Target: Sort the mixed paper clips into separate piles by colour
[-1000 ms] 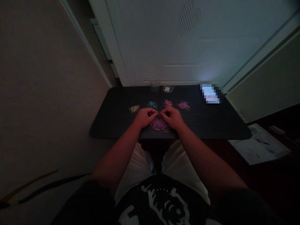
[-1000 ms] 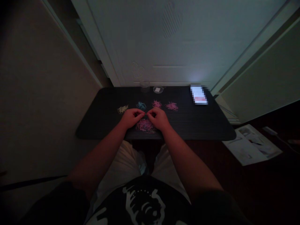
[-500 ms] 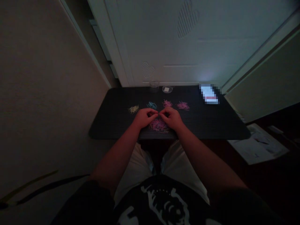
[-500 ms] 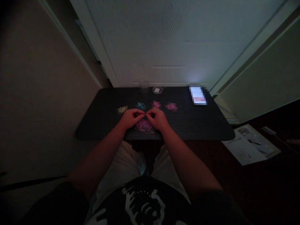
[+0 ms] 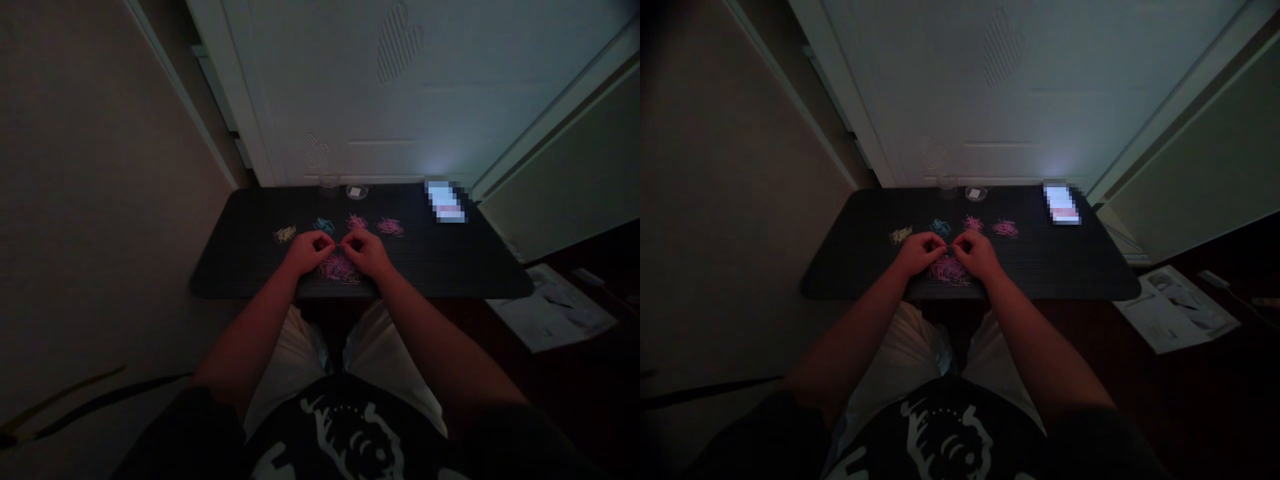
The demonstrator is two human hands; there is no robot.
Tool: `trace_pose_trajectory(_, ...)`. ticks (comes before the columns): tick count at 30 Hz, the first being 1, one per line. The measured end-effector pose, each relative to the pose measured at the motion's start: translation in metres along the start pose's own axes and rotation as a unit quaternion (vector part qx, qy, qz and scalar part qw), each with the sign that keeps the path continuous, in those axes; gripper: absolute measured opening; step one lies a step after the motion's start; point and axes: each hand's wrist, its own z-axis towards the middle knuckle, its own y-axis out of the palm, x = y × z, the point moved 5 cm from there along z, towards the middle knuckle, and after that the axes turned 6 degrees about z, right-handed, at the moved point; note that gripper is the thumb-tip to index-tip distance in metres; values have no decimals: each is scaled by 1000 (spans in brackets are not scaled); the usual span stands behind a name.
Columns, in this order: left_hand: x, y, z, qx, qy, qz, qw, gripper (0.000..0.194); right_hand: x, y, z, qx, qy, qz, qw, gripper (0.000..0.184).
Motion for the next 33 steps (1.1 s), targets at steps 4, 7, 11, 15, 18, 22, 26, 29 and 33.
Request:
trace_pose_trajectory(4,-2,-2,-1,9,-4,-23,1000,15,1,-2,0,9,10,15,1000,4)
trace_pose_trajectory(7,-2,-2,-1,5,-6,-28,1000,15,1,1,-1,-14,16,27,999,9)
trace_pose_trajectory(11,-2,-1,-1,-3,-3,-30,1000,15,-2,4,-1,-45,-6,27,999,14)
trace_pose_trajectory(15,-3,0,-1,-7,-2,-25,1000,15,-3,3,0,-40,-7,23,999,8)
trace_pose_trajectory(18,-3,0,-1,-5,1,-26,1000,16,-3,3,-1,-48,-1,24,999,11)
trace_pose_trajectory(22,-3,0,0,0,-2,-30,1000,18,-3,3,-1,-53,-6,27,998,16)
trace_pose_trajectory(26,-4,0,-1,1,-11,-36,999,18,-4,3,-1,-55,-16,28,998,13)
trace_pose_trajectory(29,-4,1,-1,-2,-8,-40,999,18,-5,2,-1,-45,-16,24,999,8)
trace_pose_trajectory(33,-5,1,-1,-6,-10,-44,999,18,-6,2,0,-36,-1,18,999,6)
